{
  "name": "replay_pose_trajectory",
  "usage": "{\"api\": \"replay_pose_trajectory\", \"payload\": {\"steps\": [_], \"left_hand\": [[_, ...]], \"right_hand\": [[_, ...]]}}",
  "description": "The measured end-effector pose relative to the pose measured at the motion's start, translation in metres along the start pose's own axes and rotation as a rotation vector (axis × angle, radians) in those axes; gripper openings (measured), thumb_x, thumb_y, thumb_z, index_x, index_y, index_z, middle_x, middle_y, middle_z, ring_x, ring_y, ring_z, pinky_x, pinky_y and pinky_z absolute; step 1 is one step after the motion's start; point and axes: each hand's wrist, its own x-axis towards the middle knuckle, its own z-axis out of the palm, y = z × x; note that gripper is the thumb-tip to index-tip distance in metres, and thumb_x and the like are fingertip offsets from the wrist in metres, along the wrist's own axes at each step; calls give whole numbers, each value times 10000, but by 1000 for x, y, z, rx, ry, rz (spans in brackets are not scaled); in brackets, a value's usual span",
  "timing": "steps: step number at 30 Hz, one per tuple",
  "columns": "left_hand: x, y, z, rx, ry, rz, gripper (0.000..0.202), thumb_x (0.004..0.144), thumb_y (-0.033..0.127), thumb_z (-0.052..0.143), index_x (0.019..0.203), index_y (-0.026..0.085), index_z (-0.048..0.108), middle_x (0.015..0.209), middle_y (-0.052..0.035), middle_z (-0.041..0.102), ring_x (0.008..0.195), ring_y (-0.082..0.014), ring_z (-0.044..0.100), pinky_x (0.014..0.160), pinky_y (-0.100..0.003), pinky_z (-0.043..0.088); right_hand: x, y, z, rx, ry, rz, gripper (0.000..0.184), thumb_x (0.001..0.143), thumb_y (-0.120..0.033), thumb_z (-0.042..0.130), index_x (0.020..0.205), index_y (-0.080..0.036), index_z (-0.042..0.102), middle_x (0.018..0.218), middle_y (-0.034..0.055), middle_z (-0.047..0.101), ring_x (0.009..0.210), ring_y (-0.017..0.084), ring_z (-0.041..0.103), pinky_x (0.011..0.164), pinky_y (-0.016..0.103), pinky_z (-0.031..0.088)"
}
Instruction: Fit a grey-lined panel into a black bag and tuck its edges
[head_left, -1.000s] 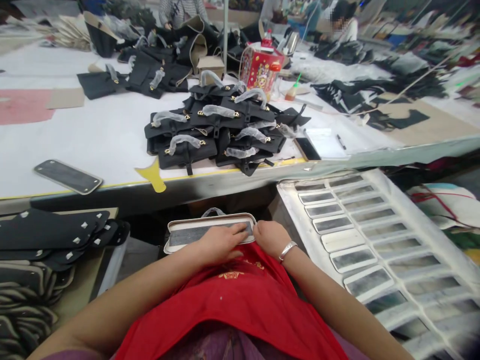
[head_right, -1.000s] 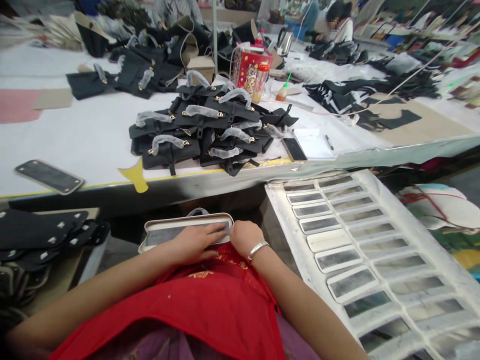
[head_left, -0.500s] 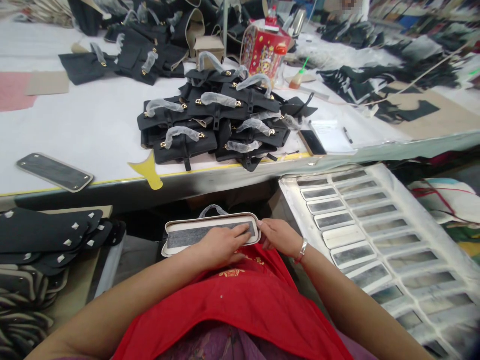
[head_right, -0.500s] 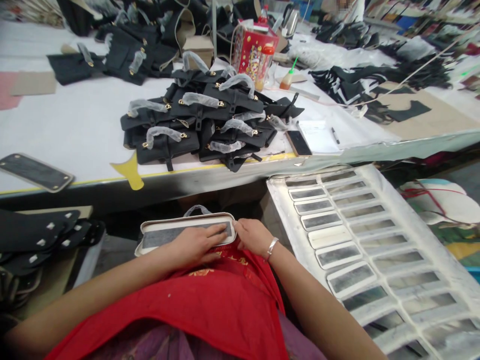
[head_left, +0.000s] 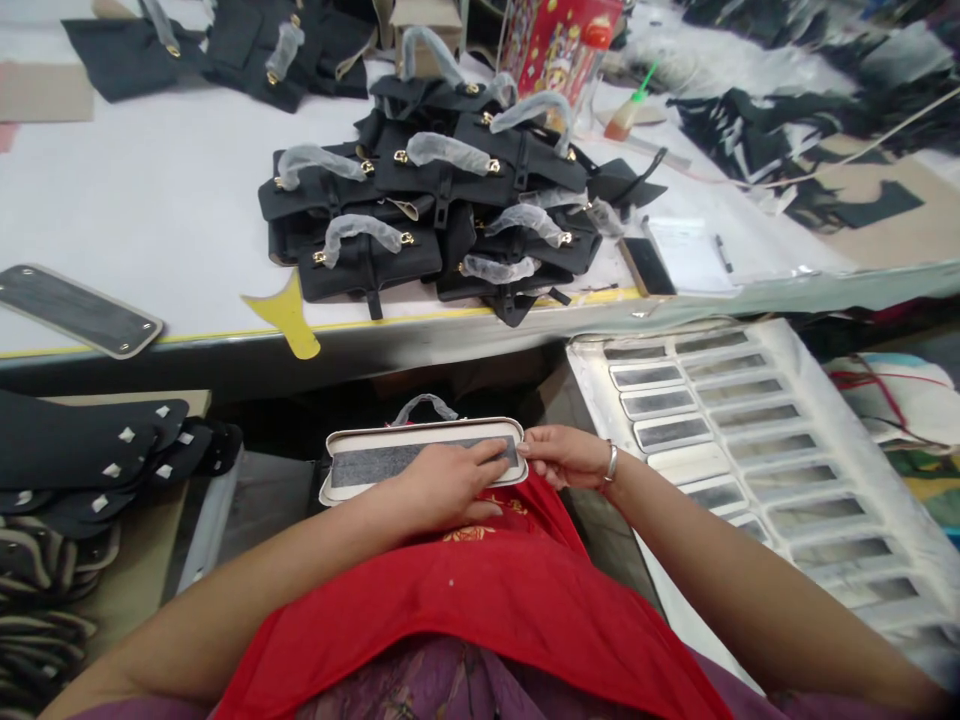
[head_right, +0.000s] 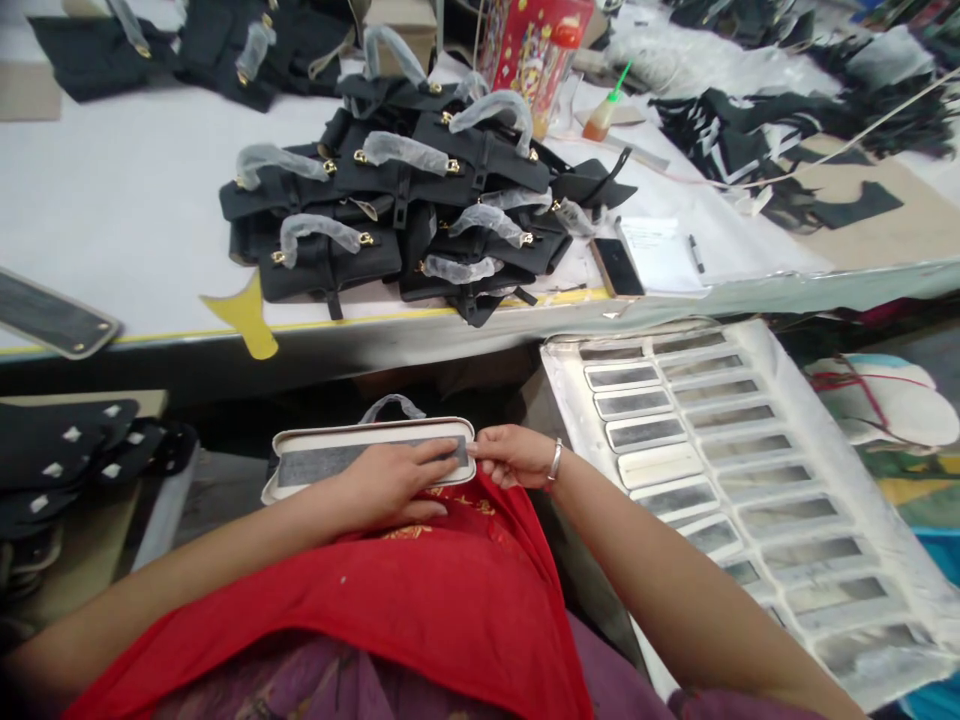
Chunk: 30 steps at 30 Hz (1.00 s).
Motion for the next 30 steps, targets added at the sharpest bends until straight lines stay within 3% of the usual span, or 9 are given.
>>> {"api": "replay_pose_trajectory", "payload": {"steps": [4,6,9,11,15,19,25,27,30], "left_hand": [[0,-2,0,-34,0,6,489,795,472,536,1210,220,477,1353,-70,414,1008,-222,569,742,-277,477],[0,-2,0,-41,2,4,494,798,470,533,1217,215,470,1358,-77,406,1003,-227,571,741,-288,480],[0,0,1,-28,-5,-10,521,802,467,530,1246,209,447,1353,-104,403,973,-231,584,729,-300,484],[1,2,1,-6,-8,-16,522,805,457,531,1254,207,439,1357,-114,395,958,-228,591,717,-297,487],[1,5,3,36,2,-23,477,820,440,514,1232,206,460,1375,-106,381,962,-230,595,709,-298,495],[0,7,5,55,18,-28,471,818,430,515,1233,212,465,1376,-103,386,952,-236,601,713,-307,499],[-2,6,8,58,32,-27,484,810,420,524,1236,200,459,1372,-125,377,957,-234,595,699,-304,501],[-2,5,8,56,36,-21,475,809,426,524,1222,199,471,1361,-126,389,939,-232,600,686,-301,501],[-2,4,6,49,42,-16,451,812,436,518,1194,199,491,1348,-113,409,914,-224,606,665,-287,497]], "right_hand": [[6,-4,-9,-2,-89,26,469,579,-445,778,654,-159,415,416,-87,506,270,33,414,258,93,292],[2,-10,-7,-72,-85,41,483,581,-515,754,687,-154,452,455,-61,548,304,49,466,278,107,344],[-8,-20,3,-348,4,94,480,649,-587,673,739,-152,491,553,7,627,413,98,573,355,152,446],[-13,-24,11,-542,95,92,466,692,-596,629,705,-153,484,544,30,631,414,114,579,358,166,449],[-17,-18,16,-566,117,-4,468,718,-610,576,656,-160,464,474,13,600,347,103,530,328,171,420],[-20,-8,16,-541,164,-137,401,754,-531,544,610,-168,451,418,-20,556,316,95,496,304,164,377],[-21,-5,27,-785,360,-245,306,813,-347,449,563,-171,457,420,-33,538,340,93,511,325,160,355],[-21,-7,27,-785,340,-257,308,801,-376,469,572,-169,459,432,-24,551,352,100,523,334,164,365],[-20,-8,19,-546,167,-179,355,785,-489,465,674,-154,497,508,24,622,371,117,548,361,186,415]]}}
